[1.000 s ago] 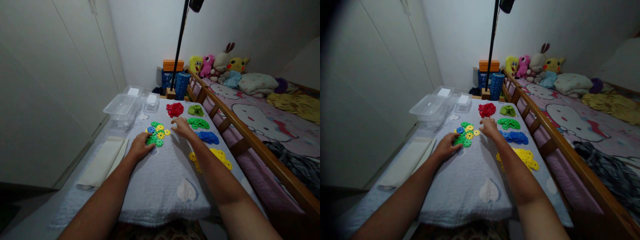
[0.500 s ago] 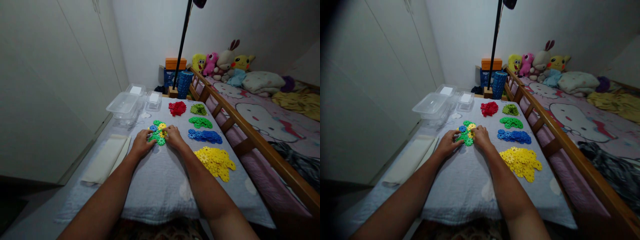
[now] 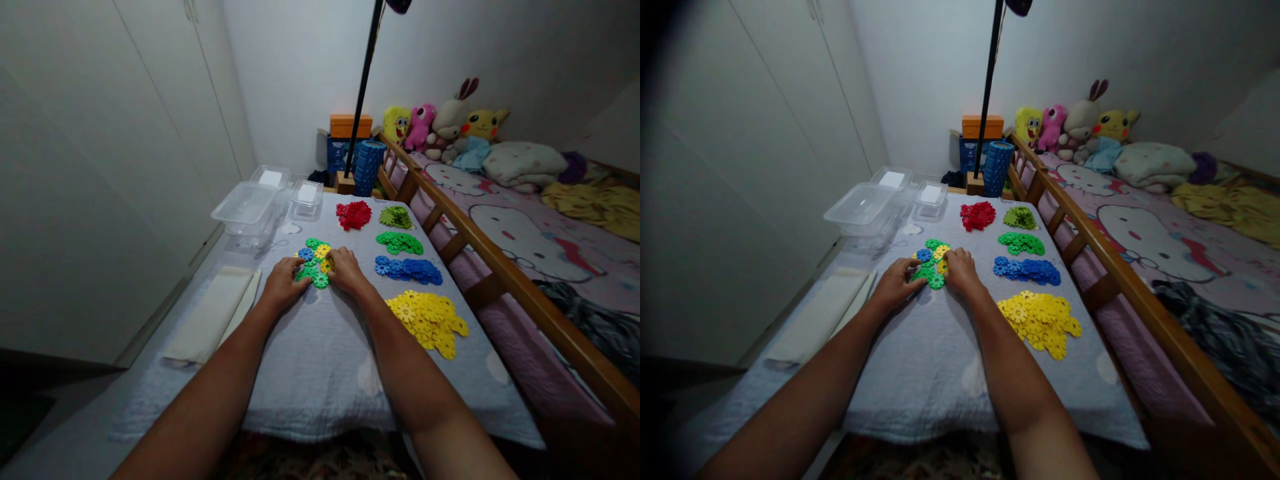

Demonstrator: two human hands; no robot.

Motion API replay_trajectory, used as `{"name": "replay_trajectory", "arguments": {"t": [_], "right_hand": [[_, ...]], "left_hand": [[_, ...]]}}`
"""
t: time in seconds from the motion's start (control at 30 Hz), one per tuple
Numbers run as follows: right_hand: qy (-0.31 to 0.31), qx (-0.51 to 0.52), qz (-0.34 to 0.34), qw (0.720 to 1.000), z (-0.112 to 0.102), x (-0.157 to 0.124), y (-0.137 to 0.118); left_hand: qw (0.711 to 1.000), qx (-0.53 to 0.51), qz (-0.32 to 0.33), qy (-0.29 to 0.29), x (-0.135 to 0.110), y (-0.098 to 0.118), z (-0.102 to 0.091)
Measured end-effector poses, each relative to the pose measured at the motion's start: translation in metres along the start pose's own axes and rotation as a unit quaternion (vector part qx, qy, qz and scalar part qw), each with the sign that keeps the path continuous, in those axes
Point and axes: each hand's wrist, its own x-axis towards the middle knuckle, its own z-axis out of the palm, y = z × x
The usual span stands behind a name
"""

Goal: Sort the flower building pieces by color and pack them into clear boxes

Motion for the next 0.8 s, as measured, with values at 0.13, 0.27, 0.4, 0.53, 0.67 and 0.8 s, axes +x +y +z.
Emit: {"name": "replay_trajectory", "arguments": {"t": [0.13,0.27,0.4,0.53,0.67,0.8], "right_hand": [[0.021,0.045,0.002,0.999,-0.006,0.000,0.005],[0.037,0.126,0.003,0.991,-0.030,-0.006,0.023],[0.039,0.208,0.006,0.977,-0.067,-0.027,0.058],[-0.031,0.257,0.028,0.966,-0.101,-0.061,0.099],[-0.099,0.257,0.051,0.960,-0.120,-0.093,0.129],[-0.143,0.256,0.090,0.952,-0.124,-0.113,0.142]], "left_hand": [[1.000,0.012,-0.001,-0.003,0.001,-0.001,0.001],[1.000,0.023,-0.004,-0.012,0.001,0.001,0.000],[0.999,0.027,-0.006,-0.020,0.000,0.004,-0.002],[0.999,0.027,-0.002,-0.020,0.000,0.005,-0.003],[0.999,0.034,-0.004,-0.020,0.000,0.004,-0.003],[0.999,0.040,-0.007,-0.024,0.001,0.003,-0.003]]}}
